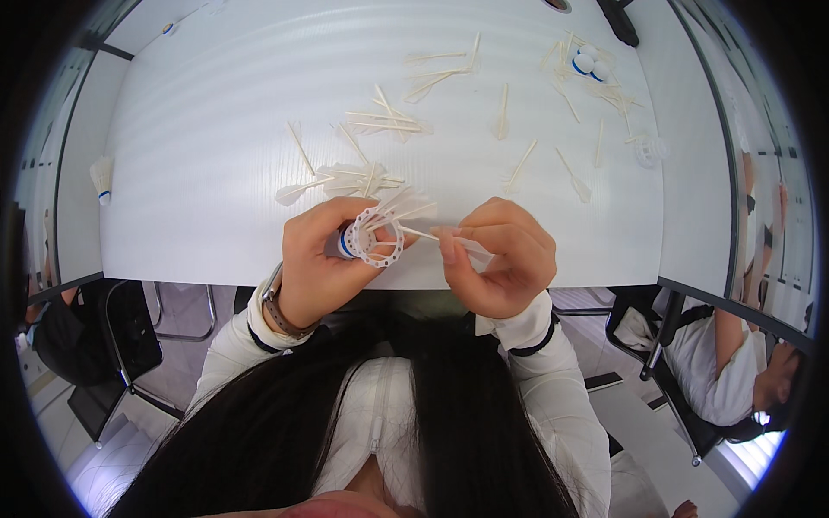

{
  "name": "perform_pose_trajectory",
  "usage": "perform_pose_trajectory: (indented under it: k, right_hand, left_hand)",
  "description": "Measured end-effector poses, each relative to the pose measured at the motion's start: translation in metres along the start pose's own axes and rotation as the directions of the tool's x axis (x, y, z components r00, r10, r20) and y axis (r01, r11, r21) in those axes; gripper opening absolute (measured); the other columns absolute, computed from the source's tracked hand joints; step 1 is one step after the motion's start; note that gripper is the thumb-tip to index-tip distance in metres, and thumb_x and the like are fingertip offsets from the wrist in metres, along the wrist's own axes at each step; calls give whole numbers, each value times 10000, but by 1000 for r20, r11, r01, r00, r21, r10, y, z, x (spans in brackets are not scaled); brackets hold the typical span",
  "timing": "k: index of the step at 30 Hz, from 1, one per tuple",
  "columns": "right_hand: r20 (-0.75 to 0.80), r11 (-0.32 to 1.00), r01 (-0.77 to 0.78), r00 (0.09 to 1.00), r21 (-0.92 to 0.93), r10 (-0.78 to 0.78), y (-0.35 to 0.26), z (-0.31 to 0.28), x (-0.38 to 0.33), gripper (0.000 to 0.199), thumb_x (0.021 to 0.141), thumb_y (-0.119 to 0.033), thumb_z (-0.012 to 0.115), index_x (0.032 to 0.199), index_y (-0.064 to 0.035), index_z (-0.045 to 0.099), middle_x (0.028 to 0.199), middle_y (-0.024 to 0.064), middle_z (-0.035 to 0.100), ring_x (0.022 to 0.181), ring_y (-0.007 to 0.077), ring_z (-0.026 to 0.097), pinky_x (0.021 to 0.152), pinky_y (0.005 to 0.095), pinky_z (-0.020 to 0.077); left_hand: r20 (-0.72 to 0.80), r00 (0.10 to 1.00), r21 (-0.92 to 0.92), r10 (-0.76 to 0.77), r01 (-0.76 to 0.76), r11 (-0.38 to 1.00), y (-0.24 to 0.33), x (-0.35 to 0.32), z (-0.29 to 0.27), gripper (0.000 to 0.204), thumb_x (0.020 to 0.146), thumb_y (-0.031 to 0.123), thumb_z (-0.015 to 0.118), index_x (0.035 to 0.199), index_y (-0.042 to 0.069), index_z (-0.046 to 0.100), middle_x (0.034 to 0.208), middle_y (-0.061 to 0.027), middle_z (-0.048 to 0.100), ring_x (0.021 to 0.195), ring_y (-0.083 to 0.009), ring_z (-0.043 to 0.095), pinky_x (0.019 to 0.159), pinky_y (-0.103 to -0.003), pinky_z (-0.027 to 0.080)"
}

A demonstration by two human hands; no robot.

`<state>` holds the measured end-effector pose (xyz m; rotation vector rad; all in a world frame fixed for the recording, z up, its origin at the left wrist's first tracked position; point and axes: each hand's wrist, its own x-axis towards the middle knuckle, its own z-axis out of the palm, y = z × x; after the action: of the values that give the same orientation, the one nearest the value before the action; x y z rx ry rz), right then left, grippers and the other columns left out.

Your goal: The person assembles a badminton shuttlecock by inserting individual feather quills into a white plastic ring and then attaching the ring to a cork base. They repeatedly pick up quills from the table, insert them into the ring, and adjust the assembly by hand.

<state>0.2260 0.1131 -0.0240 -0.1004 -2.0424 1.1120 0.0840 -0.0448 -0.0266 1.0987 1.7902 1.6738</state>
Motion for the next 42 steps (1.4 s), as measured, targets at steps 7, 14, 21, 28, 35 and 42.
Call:
perform_pose_trajectory:
  k: [7, 14, 21, 28, 35, 42]
  right_hand:
    - [-16, 999, -33, 999, -13, 33, 2, 2, -1, 167, 736, 107, 699, 794, 5, 581, 679, 97, 599, 558, 161, 532, 513, 267, 378]
    - [24, 998, -61, 998, 6, 61, 2, 1, 1, 163, 734, 102, 702, 793, -10, 599, 669, 89, 593, 549, 159, 519, 515, 266, 368]
    - [3, 982, -153, 988, 109, 154, 2, 1, -4, 76, 845, -26, 650, 799, -1, 594, 717, 101, 600, 610, 167, 525, 571, 280, 394]
    - [-60, 952, -206, 973, 226, 225, 7, -1, -12, 358, 1006, -241, 427, 807, 22, 567, 755, 117, 592, 665, 181, 518, 605, 304, 395]
    - [-70, 952, -197, 973, 234, 219, 10, 1, -13, 337, 996, -226, 419, 808, 21, 552, 756, 123, 583, 658, 193, 501, 612, 309, 395]
    - [-40, 959, -206, 975, 194, 218, 10, -1, -11, 293, 986, -207, 458, 796, 3, 533, 755, 113, 585, 660, 186, 499, 614, 303, 393]
  left_hand:
    - [-1, 1000, 29, 12, -12, 1000, 0, 1, 2, 240, 808, 128, 796, 1008, 25, 714, 865, -108, 719, 743, -202, 696, 672, -282, 538]
    - [33, 998, 81, 47, -49, 996, -3, 1, 2, 215, 811, 147, 794, 974, 37, 708, 869, -109, 720, 729, -239, 694, 653, -300, 538]
    - [12, 998, 88, 65, -65, 994, -2, 1, 3, 215, 806, 152, 797, 966, 43, 704, 845, -104, 715, 702, -242, 686, 632, -299, 533]
    - [13, 993, 152, 121, -121, 981, -3, 3, 3, 219, 800, 153, 801, 961, 42, 703, 839, -102, 713, 686, -241, 679, 617, -298, 527]
    - [47, 992, 123, 113, -118, 985, -3, 3, 3, 200, 788, 117, 798, 952, 49, 706, 849, -89, 714, 688, -240, 672, 613, -301, 519]
    - [53, 991, 134, 124, -130, 982, -5, 3, 4, 201, 774, 102, 797, 947, 52, 706, 857, -82, 713, 707, -246, 672, 623, -311, 517]
